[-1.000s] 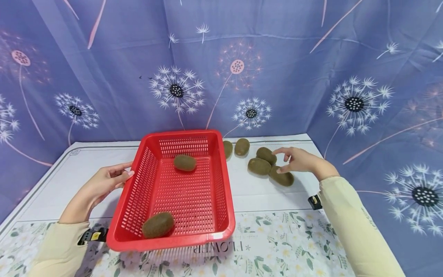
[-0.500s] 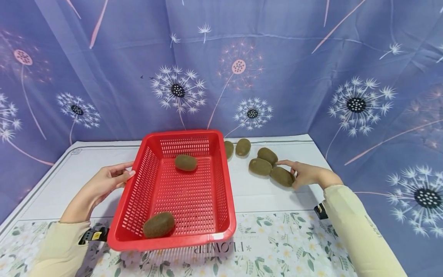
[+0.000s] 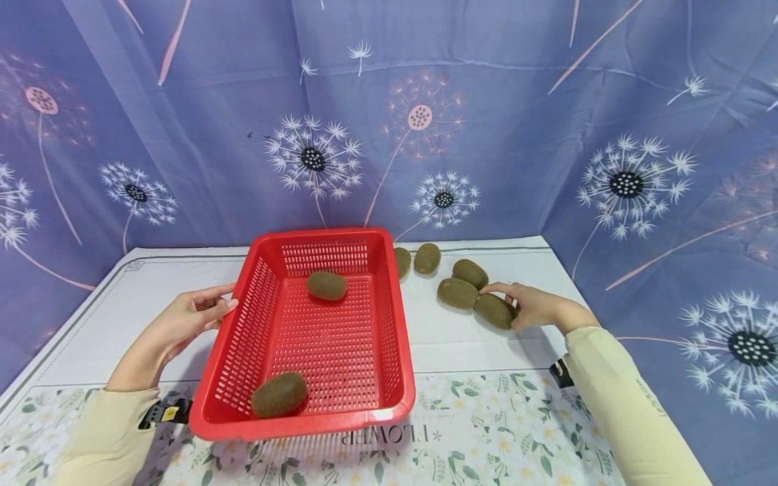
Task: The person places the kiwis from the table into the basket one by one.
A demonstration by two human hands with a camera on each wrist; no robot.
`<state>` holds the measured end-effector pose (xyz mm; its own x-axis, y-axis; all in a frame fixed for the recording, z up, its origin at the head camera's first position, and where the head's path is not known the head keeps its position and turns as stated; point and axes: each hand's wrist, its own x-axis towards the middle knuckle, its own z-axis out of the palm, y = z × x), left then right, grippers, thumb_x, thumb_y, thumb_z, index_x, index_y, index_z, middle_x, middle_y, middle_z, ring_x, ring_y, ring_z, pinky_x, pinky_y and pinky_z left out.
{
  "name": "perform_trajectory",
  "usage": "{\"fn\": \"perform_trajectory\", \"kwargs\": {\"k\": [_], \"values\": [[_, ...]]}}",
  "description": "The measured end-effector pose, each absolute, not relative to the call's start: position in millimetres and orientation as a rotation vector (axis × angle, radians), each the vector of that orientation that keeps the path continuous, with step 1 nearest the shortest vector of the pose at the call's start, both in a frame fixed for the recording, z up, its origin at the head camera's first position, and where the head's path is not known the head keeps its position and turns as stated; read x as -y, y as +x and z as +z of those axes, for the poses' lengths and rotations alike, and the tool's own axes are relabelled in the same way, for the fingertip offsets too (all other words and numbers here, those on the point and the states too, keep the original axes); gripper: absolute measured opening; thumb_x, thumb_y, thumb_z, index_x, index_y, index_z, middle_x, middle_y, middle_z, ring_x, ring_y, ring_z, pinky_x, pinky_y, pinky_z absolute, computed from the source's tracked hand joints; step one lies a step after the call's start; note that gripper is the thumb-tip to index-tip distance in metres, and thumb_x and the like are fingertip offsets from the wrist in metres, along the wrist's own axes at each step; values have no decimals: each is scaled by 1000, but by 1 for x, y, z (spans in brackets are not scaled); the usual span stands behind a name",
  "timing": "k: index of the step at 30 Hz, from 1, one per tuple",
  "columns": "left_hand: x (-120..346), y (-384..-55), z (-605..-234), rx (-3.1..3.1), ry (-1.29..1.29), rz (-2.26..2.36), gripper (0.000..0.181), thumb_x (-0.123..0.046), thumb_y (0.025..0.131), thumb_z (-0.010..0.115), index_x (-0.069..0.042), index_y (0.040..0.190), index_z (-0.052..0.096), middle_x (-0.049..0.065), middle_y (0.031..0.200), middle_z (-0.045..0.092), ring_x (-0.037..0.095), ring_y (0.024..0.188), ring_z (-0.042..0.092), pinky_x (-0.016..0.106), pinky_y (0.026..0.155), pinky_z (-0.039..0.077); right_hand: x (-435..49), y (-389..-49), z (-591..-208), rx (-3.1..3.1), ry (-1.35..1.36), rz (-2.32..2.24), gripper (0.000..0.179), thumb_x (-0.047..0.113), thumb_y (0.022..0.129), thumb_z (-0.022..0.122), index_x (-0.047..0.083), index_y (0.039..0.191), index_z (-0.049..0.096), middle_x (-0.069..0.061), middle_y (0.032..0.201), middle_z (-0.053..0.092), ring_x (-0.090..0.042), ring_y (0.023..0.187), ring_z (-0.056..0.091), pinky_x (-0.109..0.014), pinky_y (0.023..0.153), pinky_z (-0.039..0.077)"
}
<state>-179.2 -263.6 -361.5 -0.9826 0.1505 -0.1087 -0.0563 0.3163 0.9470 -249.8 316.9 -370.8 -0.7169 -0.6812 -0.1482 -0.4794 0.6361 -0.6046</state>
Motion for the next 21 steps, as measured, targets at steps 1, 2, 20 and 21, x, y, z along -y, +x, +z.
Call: {"fn": "perform_trajectory", "kwargs": {"k": [1,2,20,21], "values": [[264,-179,-362,-2396,90,1742,58,-18,99,55,5,147,32,6,90,60,13,76,64,27,76,54,-317,-250,-371,-2493,-926,-779,85,-12,67,71,27,137,42,-12,112,47,-21,89,44,-32,70,48],[264,-179,-362,-2394,92,1744,58,-17,99,55,5,147,32,6,90,60,13,76,65,28,76,54,-318,-250,-371,-2492,-926,-789,85,-10,67,72,31,135,42,-12,110,49,-21,88,45,-32,70,48],[263,-179,-363,-2382,97,1760,58,-16,99,55,6,147,31,5,89,60,12,75,65,28,75,55,-303,-249,-348,-2664,-894,-797,74,14,69,85,6,129,43,-4,91,60,-21,80,56,-35,70,49],[264,-179,-364,-2382,96,1759,58,-16,99,55,6,147,31,5,90,60,12,76,65,28,75,55,-300,-250,-346,-2678,-899,-797,74,15,69,85,7,129,44,-3,91,60,-21,80,56,-34,70,49]]}}
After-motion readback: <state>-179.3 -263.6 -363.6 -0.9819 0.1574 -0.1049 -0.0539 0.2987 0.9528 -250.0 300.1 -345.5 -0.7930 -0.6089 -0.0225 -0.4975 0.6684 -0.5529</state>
